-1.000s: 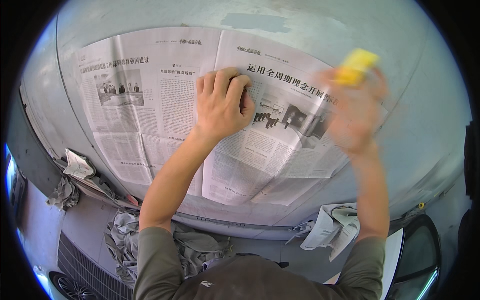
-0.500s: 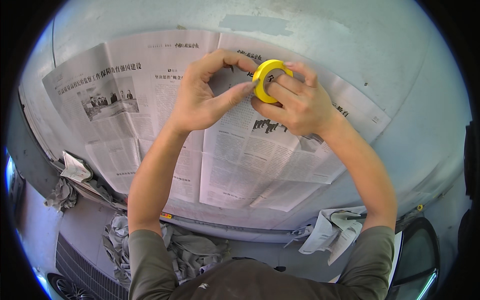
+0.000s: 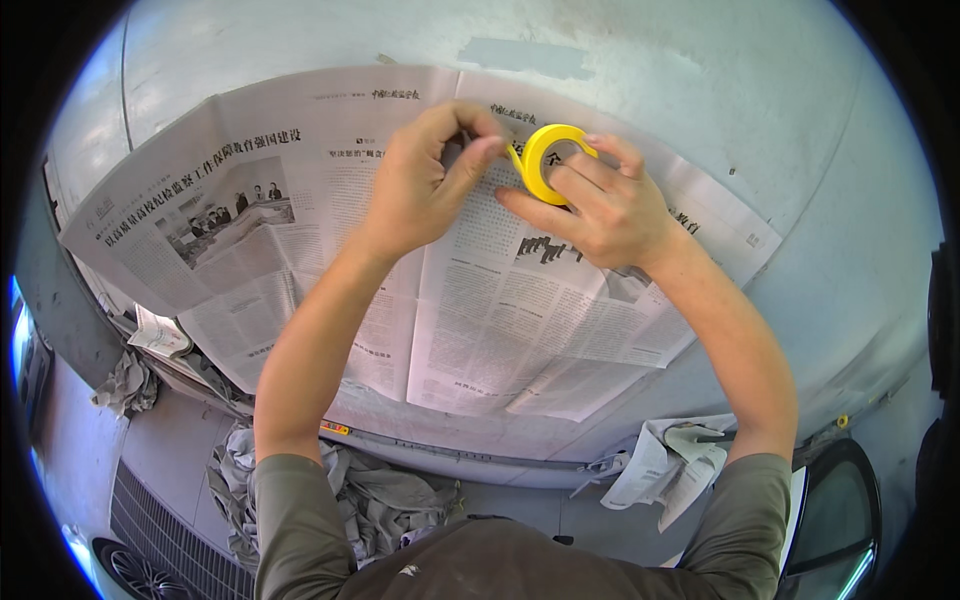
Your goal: The person covers a white car's door and hood with newspaper sheets, securing them with yellow masking tape. They retrieve additional newspaper from a nearby storage area and continue taping the paper to the vehicle's surfaces.
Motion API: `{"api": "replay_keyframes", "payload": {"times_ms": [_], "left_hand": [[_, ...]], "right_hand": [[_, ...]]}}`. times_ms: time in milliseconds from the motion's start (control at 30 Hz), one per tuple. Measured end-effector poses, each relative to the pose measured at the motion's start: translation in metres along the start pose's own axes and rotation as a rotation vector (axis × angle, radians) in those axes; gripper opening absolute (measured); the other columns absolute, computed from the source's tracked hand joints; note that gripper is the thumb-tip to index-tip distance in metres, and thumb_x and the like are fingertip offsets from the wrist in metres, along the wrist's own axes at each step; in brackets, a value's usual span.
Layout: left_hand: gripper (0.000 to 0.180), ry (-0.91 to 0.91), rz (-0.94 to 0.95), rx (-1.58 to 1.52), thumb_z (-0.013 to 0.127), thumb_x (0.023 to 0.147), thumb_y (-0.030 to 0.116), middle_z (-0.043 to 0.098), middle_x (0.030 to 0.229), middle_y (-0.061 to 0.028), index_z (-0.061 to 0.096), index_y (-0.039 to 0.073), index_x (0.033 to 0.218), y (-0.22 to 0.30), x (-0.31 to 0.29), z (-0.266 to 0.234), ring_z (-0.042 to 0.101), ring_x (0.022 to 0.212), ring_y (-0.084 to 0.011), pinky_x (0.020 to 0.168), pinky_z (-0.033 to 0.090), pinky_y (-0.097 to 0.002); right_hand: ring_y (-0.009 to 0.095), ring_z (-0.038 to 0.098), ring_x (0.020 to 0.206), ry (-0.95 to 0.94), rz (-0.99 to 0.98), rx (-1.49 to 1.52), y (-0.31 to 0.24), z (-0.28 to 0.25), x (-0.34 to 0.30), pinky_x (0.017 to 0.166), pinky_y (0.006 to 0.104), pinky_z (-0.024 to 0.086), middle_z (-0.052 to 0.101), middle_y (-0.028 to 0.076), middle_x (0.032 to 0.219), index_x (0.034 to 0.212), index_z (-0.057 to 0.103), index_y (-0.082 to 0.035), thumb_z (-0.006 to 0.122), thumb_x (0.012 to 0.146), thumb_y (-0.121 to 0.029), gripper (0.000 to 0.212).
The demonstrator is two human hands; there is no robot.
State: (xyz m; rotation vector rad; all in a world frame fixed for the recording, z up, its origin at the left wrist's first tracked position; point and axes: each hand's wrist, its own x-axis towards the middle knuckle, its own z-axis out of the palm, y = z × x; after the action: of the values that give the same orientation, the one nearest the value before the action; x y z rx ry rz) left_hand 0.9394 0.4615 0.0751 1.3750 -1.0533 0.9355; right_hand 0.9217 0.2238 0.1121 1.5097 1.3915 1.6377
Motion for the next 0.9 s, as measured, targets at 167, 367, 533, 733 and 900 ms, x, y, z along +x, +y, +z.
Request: {"api": "replay_keyframes", "payload": {"times_ms": [167, 367, 533, 733, 900], "left_hand": [[0.012, 0.427, 0.128, 0.368, 0.062, 0.104, 0.012, 0.067, 0.097, -0.0095, 0.062, 0.000, 0.105, -0.027, -0.007, -0.022, 0.060, 0.087, -0.0212, 0.081, 0.050, -0.0342], [0.019, 0.884, 0.145, 0.816, 0.058, 0.106, 0.018, 0.064, 0.100, -0.0141, 0.061, -0.001, 0.107, -0.063, 0.016, -0.192, 0.061, 0.090, -0.0289, 0.084, 0.050, -0.0397], [0.025, 1.159, -0.012, 0.919, 0.065, 0.102, 0.022, 0.069, 0.090, -0.0164, 0.065, -0.003, 0.099, -0.070, 0.031, -0.296, 0.065, 0.083, -0.0312, 0.078, 0.052, -0.0438], [0.021, 1.081, 0.073, 1.015, 0.068, 0.099, 0.023, 0.070, 0.092, -0.0102, 0.068, 0.002, 0.096, -0.078, 0.041, -0.318, 0.066, 0.077, -0.0277, 0.075, 0.051, -0.0427], [0.018, 1.060, 0.103, 1.007, 0.068, 0.097, 0.022, 0.070, 0.095, -0.0084, 0.069, 0.004, 0.095, -0.080, 0.043, -0.321, 0.065, 0.074, -0.0249, 0.074, 0.050, -0.0415]], "right_hand": [[0.010, 0.055, 0.078, -0.089, 0.106, -0.080, 0.007, -0.014, -0.015, 0.102, 0.0354, 0.034, 0.053, -0.008, 0.080, 0.134, 0.073, -0.027, 0.059, 0.095, -0.018, 0.041], [0.019, 0.059, 0.090, -0.058, 0.109, -0.231, 0.038, -0.062, -0.059, 0.099, 0.0396, 0.038, 0.059, 0.002, 0.092, 0.130, 0.077, -0.020, 0.060, 0.092, -0.014, 0.041], [0.019, 0.057, 0.075, -0.059, 0.106, -0.252, 0.046, -0.067, -0.070, 0.097, 0.0371, 0.039, 0.057, 0.002, 0.084, 0.126, 0.077, -0.013, 0.059, 0.093, -0.011, 0.037], [0.019, 0.055, 0.072, -0.082, 0.164, -0.250, 0.040, -0.063, -0.063, 0.096, 0.0359, 0.039, 0.052, 0.002, 0.078, 0.128, 0.076, -0.009, 0.060, 0.092, -0.006, 0.039], [0.019, 0.055, 0.073, -0.111, 0.185, -0.256, 0.040, -0.065, -0.066, 0.098, 0.0379, 0.038, 0.051, 0.002, 0.079, 0.130, 0.074, -0.007, 0.061, 0.089, -0.005, 0.043]]}}
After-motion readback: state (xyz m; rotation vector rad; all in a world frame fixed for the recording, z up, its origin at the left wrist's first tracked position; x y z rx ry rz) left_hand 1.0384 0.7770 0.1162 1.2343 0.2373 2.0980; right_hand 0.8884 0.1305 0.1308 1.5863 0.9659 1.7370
